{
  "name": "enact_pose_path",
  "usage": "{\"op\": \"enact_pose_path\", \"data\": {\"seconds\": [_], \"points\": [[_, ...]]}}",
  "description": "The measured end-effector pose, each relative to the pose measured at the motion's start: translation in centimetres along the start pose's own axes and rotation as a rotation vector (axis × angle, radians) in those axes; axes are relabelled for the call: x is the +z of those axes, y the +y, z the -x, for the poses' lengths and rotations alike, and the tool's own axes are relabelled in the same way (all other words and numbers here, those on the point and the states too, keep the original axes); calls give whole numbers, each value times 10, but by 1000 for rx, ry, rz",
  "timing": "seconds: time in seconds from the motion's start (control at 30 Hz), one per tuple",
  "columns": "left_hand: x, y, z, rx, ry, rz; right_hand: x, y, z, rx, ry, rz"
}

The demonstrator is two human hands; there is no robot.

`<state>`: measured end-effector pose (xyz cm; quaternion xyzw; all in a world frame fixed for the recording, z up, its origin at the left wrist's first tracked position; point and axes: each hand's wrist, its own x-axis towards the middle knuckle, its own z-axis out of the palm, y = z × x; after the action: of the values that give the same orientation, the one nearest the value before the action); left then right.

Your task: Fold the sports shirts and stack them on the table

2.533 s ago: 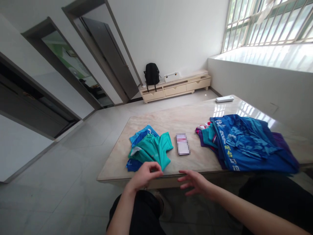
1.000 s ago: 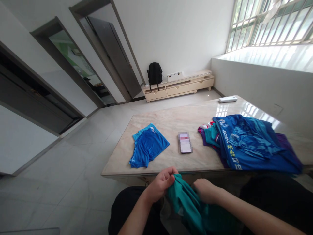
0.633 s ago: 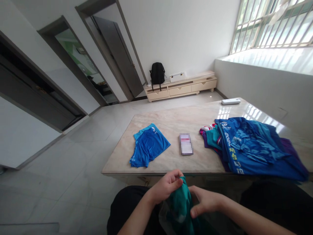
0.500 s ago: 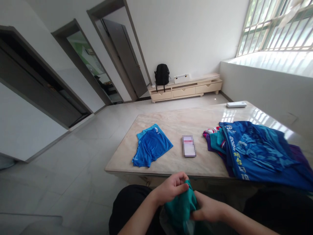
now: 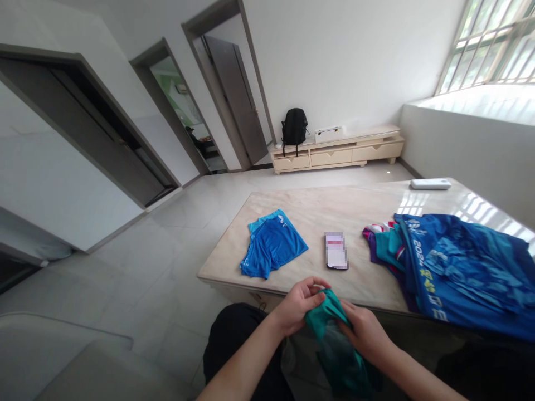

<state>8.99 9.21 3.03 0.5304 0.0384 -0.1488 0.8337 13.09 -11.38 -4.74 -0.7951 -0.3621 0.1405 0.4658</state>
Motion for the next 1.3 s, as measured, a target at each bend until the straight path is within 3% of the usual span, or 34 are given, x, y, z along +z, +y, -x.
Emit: {"op": "enact_pose_path", "data": {"seconds": [0.17, 0.33, 0.47, 0.77, 0.9, 1.07, 1.2, 1.3], "points": [[6, -2, 1, 7, -2, 121, -3, 5, -4, 128, 75, 324], [5, 7, 2, 95, 128, 172, -11, 10, -10, 283, -110, 445], [-7, 22, 3, 206, 268, 252, -19, 18, -10, 342, -222, 525], [-40, 42, 5, 389, 539, 249, -53, 23, -7, 409, -217, 552], [-43, 38, 3, 339, 599, 8, -74, 22, -7, 423, -43, 440], [-33, 29, 1, 291, 554, -311, -97, 28, -6, 363, 292, 91], [-20, 22, 4, 266, 290, -1000, -109, 26, -3, 344, 479, 113], [-13, 15, 7, 164, 108, -1356, -116, 21, -1, 380, 536, 198]]}}
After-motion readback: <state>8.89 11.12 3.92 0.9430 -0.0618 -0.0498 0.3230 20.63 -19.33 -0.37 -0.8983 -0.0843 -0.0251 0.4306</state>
